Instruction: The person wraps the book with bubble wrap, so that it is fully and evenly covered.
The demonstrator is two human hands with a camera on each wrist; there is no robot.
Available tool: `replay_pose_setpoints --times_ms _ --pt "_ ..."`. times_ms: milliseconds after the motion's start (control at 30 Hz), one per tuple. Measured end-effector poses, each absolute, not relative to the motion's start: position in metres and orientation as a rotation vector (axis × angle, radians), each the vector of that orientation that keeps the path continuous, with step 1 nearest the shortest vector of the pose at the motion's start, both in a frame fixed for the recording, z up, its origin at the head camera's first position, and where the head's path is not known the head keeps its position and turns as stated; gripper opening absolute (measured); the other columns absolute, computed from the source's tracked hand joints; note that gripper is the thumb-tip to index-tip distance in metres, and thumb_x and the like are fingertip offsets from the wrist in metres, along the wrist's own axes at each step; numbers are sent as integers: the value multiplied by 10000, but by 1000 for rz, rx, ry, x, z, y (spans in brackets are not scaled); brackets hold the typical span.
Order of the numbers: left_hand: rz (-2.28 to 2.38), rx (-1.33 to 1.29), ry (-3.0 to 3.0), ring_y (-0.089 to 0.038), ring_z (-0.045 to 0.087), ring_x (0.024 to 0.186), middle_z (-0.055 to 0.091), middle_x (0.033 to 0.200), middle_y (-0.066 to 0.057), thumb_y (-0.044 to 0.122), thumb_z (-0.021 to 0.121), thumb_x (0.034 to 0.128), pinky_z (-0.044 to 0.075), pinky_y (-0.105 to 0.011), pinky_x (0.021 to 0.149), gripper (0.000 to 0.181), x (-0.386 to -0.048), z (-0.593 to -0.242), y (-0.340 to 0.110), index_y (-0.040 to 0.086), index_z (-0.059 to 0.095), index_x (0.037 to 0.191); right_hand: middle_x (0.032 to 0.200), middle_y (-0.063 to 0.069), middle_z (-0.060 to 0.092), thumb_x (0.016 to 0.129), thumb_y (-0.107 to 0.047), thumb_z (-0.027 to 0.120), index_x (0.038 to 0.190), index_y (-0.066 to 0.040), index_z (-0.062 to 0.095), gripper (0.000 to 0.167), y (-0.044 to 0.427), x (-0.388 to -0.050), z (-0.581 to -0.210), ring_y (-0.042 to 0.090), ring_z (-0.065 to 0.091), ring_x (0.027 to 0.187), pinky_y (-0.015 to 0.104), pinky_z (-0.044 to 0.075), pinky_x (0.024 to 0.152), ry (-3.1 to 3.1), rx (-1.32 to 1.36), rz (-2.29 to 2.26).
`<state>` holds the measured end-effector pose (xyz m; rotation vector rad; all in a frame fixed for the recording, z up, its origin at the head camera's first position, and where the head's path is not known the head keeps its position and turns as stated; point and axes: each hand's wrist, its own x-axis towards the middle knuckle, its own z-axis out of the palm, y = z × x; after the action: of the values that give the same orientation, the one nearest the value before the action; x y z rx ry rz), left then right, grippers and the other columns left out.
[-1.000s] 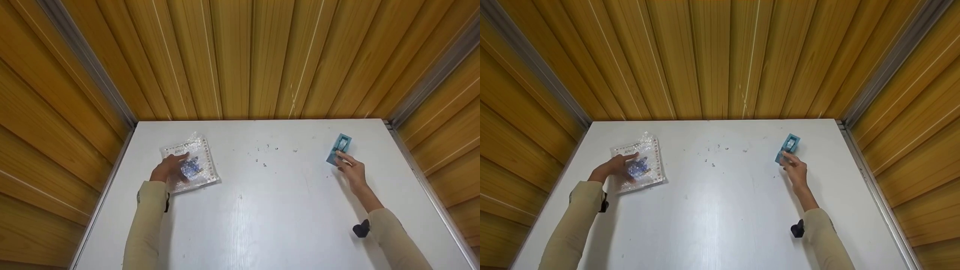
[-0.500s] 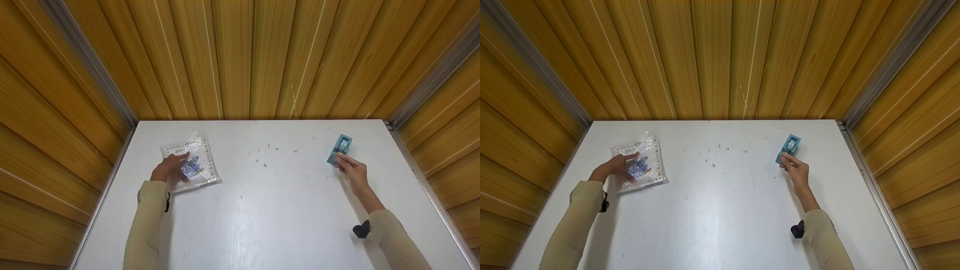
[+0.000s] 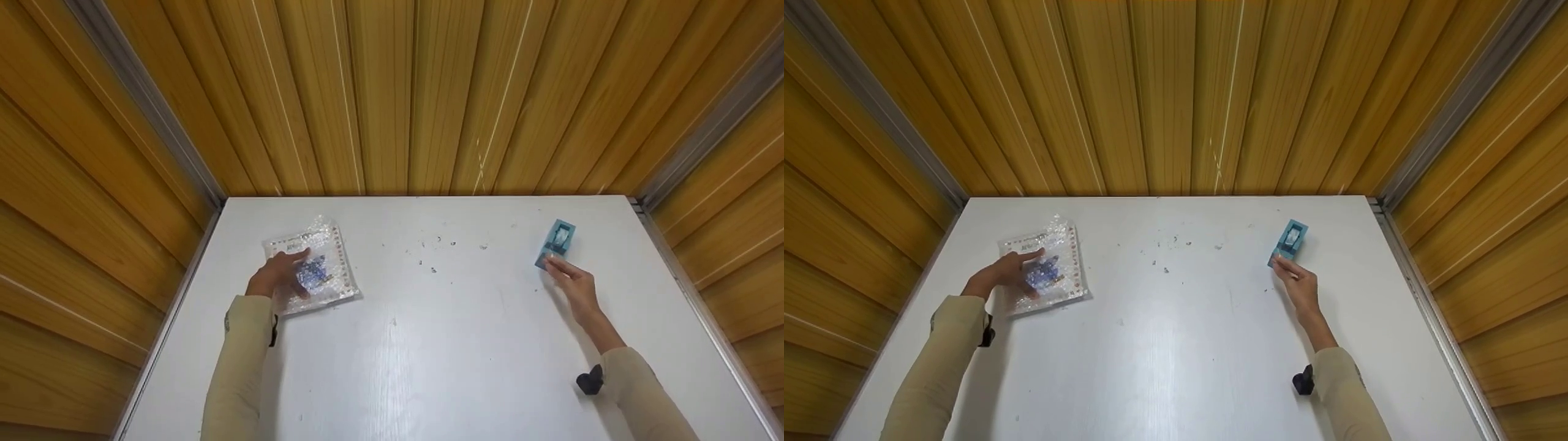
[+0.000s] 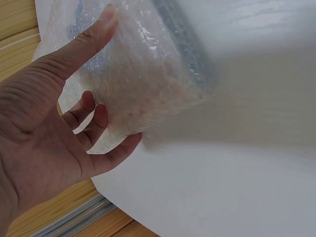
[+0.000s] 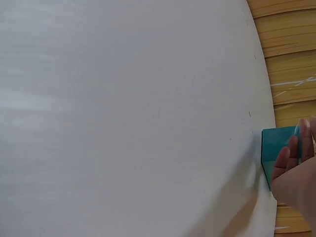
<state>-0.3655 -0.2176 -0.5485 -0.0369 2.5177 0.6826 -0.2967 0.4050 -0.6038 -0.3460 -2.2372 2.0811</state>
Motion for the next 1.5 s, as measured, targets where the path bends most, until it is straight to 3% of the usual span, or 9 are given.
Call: replay_pose_setpoints --times_ms 400,667,933,1167,1300,1500 --pt "656 13 2534 -585 47 1525 49 1678 -326 186 906 743 179 -744 1193 1140 -366 -552 -220 285 206 1637 1054 -308 725 977 -216 698 1372 54 578 494 408 -296 -614 -133 638 1000 43 498 877 -2315 -287 1982" --pt "649 3 2529 -567 42 1535 39 1686 -308 206 917 725 178 -741 1195 1151 -369 -555 -221 297 217 1634 1064 -202 770 963 -155 709 1371 114 554 512 403 -295 -612 -96 687 1024 51 504 910 -2156 -271 2088" --pt "635 -37 2512 -549 34 1545 26 1695 -290 207 909 737 170 -727 1206 1147 -371 -555 -221 329 203 1632 1188 -301 690 1060 -280 553 1515 31 418 568 403 -296 -608 -181 568 1143 27 409 1000 -2301 -241 2079" --pt "624 -17 2524 -569 72 1532 62 1686 -305 227 909 743 211 -735 1189 1140 -367 -551 -219 316 204 1634 1287 -310 604 1108 -319 408 1563 -42 373 533 406 -294 -605 -137 466 1199 280 328 1092 -2446 -266 2078" --pt "608 -20 2521 -572 87 1529 68 1685 -307 244 912 743 224 -730 1189 1143 -366 -551 -219 314 201 1635 1267 -295 634 1103 -361 413 1549 -28 387 557 410 -294 -612 -121 550 1198 240 355 1056 -2417 -193 2092" --pt "634 -37 2513 -562 55 1538 45 1693 -294 218 908 744 194 -738 1192 1139 -367 -553 -219 332 204 1632 1241 -186 706 1112 -271 406 1527 41 379 520 406 -289 -598 3 693 1100 239 426 1000 -2247 -161 2317"
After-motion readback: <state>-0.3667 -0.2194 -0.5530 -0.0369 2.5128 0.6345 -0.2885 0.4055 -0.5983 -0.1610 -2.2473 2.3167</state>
